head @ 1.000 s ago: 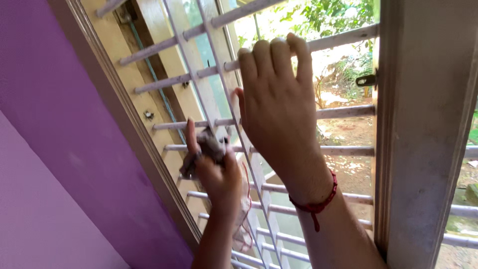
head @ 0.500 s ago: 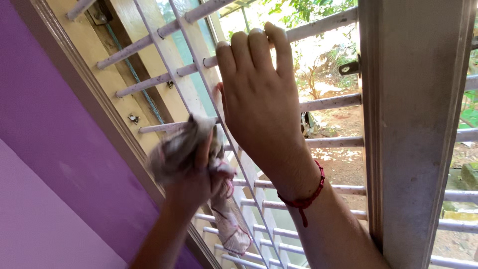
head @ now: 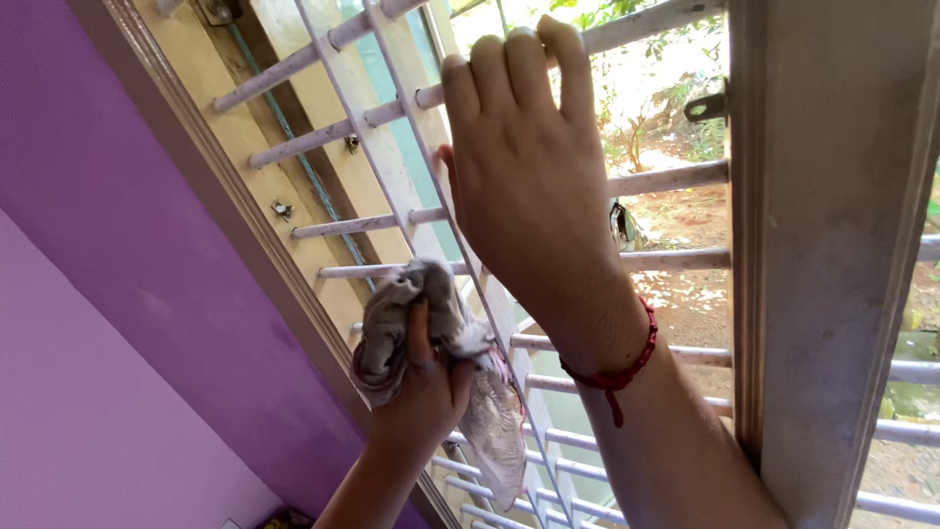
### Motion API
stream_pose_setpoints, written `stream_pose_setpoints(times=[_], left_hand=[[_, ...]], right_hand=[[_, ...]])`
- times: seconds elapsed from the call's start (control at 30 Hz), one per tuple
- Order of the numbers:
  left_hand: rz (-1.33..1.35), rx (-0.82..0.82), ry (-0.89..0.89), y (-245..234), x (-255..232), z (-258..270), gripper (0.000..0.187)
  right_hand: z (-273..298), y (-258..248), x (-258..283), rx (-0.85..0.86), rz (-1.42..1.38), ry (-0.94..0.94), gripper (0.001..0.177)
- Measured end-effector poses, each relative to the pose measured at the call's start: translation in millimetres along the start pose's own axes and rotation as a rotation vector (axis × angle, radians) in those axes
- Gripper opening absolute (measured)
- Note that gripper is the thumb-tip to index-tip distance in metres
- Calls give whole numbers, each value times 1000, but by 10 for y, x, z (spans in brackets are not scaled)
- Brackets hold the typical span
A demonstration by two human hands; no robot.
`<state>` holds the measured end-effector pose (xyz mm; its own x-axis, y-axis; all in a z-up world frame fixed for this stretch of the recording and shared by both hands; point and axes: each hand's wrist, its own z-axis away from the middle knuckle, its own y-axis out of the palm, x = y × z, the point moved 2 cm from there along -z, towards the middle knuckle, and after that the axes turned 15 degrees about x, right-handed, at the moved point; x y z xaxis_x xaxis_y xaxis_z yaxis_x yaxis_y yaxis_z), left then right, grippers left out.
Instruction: The person wipes the metal bars of a window grille with a cloth. They systematically clean each horizontal bar and the vertical frame sections, moving from top to bottom and left to right.
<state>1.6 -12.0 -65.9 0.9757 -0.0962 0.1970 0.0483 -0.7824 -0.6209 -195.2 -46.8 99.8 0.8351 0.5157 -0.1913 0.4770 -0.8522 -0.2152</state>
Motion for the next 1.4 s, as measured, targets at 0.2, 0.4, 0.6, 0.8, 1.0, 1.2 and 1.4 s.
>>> stream_pose_setpoints(times=[0.2, 0.4, 0.6, 0.8, 1.0, 1.2, 1.4], left_hand=[[462, -106, -157, -45, 37, -401, 79], [669, -120, -419, -450, -46, -1015, 80], [815, -142, -338, -413, -26, -979, 66], [440, -293, -166, -188, -119, -558, 67], [489, -340, -170, 202, -142, -305, 75], [607, -296, -166, 613, -209, 214, 77], [650, -143, -213, 166, -76, 86, 82]], right_hand=[[-21, -13, 15, -32, 8, -4, 48], [-26, 31, 43, -11, -6, -14, 44], [3, 28, 62, 0, -33, -74, 42], [27, 55, 83, 2, 42, -86, 43], [7, 110, 122, 8, 57, -93, 45], [32, 131, 175, 58, 18, -84, 47], [295, 107, 370, 18, 63, -59, 48]])
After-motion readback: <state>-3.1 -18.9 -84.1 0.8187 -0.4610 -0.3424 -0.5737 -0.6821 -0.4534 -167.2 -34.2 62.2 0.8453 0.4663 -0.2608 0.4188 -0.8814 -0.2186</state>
